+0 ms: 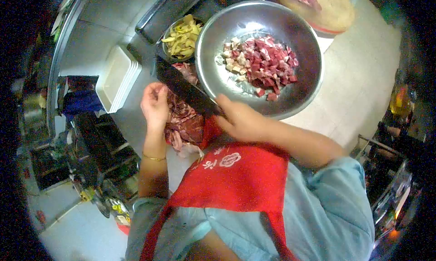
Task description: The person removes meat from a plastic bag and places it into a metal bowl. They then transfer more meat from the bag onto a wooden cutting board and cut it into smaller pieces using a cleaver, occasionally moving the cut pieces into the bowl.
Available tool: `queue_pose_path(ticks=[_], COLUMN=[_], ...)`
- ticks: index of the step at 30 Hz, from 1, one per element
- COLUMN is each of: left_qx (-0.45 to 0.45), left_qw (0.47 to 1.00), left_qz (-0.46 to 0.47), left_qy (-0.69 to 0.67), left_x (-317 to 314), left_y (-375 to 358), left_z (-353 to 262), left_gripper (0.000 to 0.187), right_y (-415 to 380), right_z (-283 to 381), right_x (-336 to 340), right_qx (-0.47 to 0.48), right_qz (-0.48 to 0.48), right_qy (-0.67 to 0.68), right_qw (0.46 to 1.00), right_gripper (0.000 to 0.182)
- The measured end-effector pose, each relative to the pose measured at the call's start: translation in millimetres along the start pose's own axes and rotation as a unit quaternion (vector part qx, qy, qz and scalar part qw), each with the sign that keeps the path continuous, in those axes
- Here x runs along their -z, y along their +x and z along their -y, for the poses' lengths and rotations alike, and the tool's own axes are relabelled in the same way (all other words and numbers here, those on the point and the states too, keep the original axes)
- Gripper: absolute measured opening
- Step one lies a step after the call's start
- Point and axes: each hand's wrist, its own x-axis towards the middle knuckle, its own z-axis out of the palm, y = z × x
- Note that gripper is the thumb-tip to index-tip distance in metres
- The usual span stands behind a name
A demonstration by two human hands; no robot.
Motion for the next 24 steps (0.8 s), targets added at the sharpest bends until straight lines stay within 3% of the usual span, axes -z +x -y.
queue_pose_path(ticks=[2, 7, 9, 11, 13, 15, 16, 19, 20, 21, 22, 24], left_qx=[-0.007, -0.110, -0.038, 0.060, 0.151, 0.135, 0.132, 0.157, 0.172, 0.186, 0.242, 0.126], left_qw=[1.000, 0.993, 0.993, 0.949, 0.909, 0.884, 0.881, 0.860, 0.843, 0.826, 0.834, 0.950], left_qz=[-0.006, -0.001, -0.031, -0.058, -0.051, -0.099, -0.100, -0.109, -0.125, -0.139, -0.148, -0.148], left_qy=[-0.008, -0.032, -0.110, -0.305, -0.386, -0.438, -0.444, -0.473, -0.493, -0.513, -0.473, -0.245], left_x=[-3, -21, -15, 1, 23, 25, 23, 16, 11, 5, -3, -29], left_y=[-3, -15, -5, 22, 40, 44, 45, 47, 47, 47, 45, 28], left_z=[5, -3, 1, 18, 22, 18, 19, 31, 38, 45, 53, 64], left_gripper=[0.011, 0.011, 0.010, 0.008, 0.006, 0.006, 0.006, 0.018, 0.022, 0.026, 0.047, 0.056], right_y=[-17, 60, 75, 46, 4, -29, -38, -44, -43, -38, -37, -35], right_z=[-2, 3, 12, 3, -7, -27, -19, -15, -22, -26, -26, -21], right_x=[-1, -28, -29, -27, -21, -25, -14, 5, 7, 8, 16, 24], right_qx=[-0.014, 0.034, 0.028, 0.023, 0.005, 0.050, -0.004, -0.092, -0.106, -0.033, -0.071, -0.088], right_qz=[0.026, -0.104, -0.121, -0.053, 0.007, -0.019, 0.000, -0.056, -0.094, -0.161, -0.158, -0.167], right_qy=[0.017, 0.030, 0.072, 0.025, 0.021, 0.041, 0.052, 0.052, 0.109, 0.087, 0.099, 0.137], right_qw=[0.999, 0.994, 0.990, 0.998, 1.000, 0.998, 0.999, 0.993, 0.984, 0.982, 0.980, 0.973], right_gripper=[0.033, 0.031, 0.029, 0.031, 0.039, 0.042, 0.041, 0.039, 0.037, 0.037, 0.036, 0.036])
